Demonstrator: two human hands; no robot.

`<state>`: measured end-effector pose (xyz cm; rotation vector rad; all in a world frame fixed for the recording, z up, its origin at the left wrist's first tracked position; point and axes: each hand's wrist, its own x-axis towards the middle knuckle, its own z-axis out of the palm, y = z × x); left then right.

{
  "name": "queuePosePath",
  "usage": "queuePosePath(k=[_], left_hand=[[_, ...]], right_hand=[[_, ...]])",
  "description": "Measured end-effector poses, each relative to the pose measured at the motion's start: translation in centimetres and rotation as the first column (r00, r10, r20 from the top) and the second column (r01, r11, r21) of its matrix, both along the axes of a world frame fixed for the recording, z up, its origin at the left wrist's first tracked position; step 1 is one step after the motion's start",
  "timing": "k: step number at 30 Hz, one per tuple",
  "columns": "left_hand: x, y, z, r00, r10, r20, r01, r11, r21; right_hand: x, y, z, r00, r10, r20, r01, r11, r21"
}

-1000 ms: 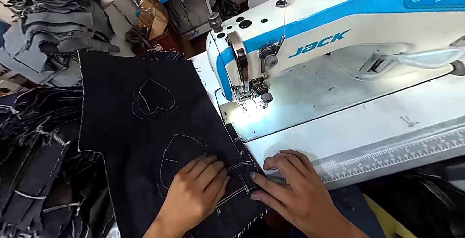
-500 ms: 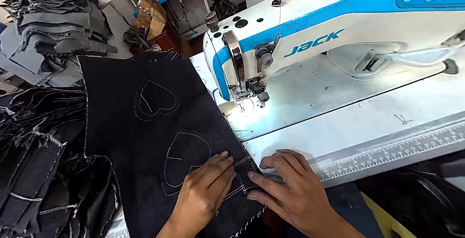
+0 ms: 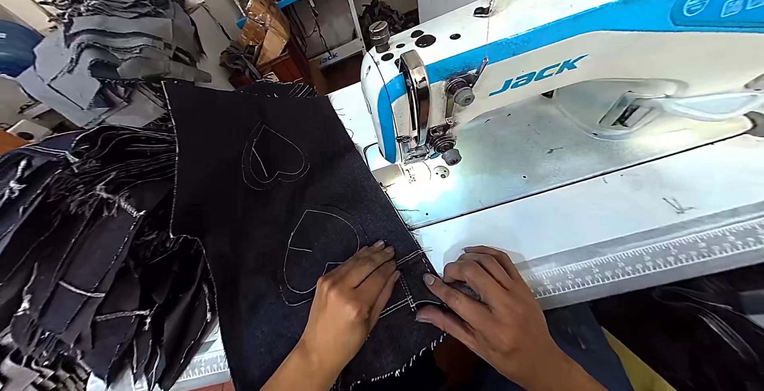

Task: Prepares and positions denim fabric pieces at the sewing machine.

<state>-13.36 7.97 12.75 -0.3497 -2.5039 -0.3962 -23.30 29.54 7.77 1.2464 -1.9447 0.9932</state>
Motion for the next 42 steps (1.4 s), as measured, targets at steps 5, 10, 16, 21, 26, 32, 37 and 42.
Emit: queuePosePath(k=[5, 10, 16, 21, 26, 32, 37, 42], left_hand=[[-0.1, 0.1, -0.1, 1.000, 0.013, 0.006, -0.013, 1.000, 0.025], [0.0, -0.1, -0.2, 1.000, -0.006, -0.008, 0.006, 1.000, -0.009], [0.1, -0.2, -0.6, 0.999, -0.022, -0.047, 0.018, 0.995, -0.094], [-0.5, -1.3, 0.9, 0.997, -0.050, 0.056, 0.046, 0.996, 0.070], [-4.5, -3.6, 1.6, 0.912, 0.248, 0.327, -0.228, 0.969, -0.097], [-8.6, -2.3, 1.2, 0.875, 0.208, 0.438, -0.183, 0.978, -0.099], [-11.3, -3.7, 1.9, 0.864, 0.125, 0.488, -0.094, 0.992, -0.089], [-10.0, -2.8, 2.9, 0.936, 0.236, 0.262, -0.147, 0.937, -0.318]], right_hand=[[-0.1, -0.1, -0.2, 1.000, 0.012, -0.004, -0.012, 0.999, -0.040], [-0.1, -0.1, -0.2, 1.000, 0.005, -0.002, -0.005, 1.000, -0.013], [0.0, 0.0, 0.4, 1.000, -0.017, 0.011, 0.015, 0.989, 0.150], [-0.1, 0.4, 1.9, 0.993, 0.007, 0.115, -0.041, 0.956, 0.289], [0.2, 0.8, 2.9, 0.984, 0.029, 0.178, -0.091, 0.932, 0.350], [-0.3, 3.5, 4.6, 0.965, -0.015, 0.262, -0.110, 0.884, 0.455], [-0.6, 2.0, 4.8, 0.971, -0.067, 0.230, -0.054, 0.875, 0.481], [-0.9, 1.5, 4.4, 0.970, -0.076, 0.229, -0.038, 0.890, 0.455]])
